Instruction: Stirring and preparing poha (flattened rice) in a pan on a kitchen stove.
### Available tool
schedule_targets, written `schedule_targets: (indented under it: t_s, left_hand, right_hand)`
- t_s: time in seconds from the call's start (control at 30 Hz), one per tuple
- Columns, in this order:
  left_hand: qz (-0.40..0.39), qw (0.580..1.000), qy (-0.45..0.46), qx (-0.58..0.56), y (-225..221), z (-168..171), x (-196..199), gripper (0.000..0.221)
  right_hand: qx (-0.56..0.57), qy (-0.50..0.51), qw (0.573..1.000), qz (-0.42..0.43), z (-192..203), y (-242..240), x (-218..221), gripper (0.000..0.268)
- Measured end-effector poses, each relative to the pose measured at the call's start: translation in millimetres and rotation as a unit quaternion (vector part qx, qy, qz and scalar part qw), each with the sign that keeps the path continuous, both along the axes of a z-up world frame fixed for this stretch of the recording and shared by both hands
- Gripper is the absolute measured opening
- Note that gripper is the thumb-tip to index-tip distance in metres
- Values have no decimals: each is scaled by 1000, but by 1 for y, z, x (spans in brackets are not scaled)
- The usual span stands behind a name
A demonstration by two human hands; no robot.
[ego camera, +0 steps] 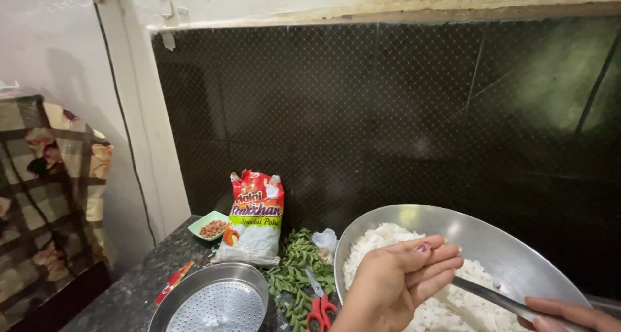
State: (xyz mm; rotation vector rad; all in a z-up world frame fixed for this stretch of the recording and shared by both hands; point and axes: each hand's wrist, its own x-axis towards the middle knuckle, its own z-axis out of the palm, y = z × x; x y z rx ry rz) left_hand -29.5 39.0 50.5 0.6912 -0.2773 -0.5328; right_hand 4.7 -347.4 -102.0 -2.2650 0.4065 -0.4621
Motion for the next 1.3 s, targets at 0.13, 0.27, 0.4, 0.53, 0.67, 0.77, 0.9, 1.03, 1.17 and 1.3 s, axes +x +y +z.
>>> schedule_targets:
  t_s: [0.13, 0.27, 0.4, 0.53, 0.67, 0.77, 0.9, 1.03, 1.17, 1.3]
  left_hand:
    - [38, 999, -11, 16, -2, 2, -2, 32]
    - [79, 995, -6, 57, -1, 14, -10, 22]
    - [100, 992, -26, 65, 1, 15, -12, 19]
    - [119, 990, -20, 75, -1, 5, -2, 16]
    - [116, 989, -18, 86, 4, 12, -7, 11]
    - [111, 989, -33, 89, 8, 20, -15, 10]
    - [117, 984, -82, 108, 11, 20, -15, 20]
    - [125, 982, -98, 97, 9, 15, -8, 18]
    - [119, 985, -104, 70, 10, 13, -8, 13]
    - [121, 982, -118, 80, 14, 15, -11, 14]
  right_hand:
    - [-22, 16, 1000, -5, -4, -6, 1, 41]
    - [-3, 23, 999, -25, -9, -15, 0, 45]
    - [29, 69, 997, 12, -17, -36, 5, 52]
    - [81, 54, 995, 24, -22, -34, -6, 54]
    - [99, 45, 994, 19, -9, -17, -14, 54]
    - [87, 49, 995, -3, 12, 19, -33, 51]
    - [49, -19, 997, -58, 37, 72, -61, 45]
    - [42, -43, 995, -75, 57, 99, -79, 43]
    - [29, -72, 993, -86, 72, 119, -89, 42]
    - [41, -75, 990, -116, 79, 135, -95, 40]
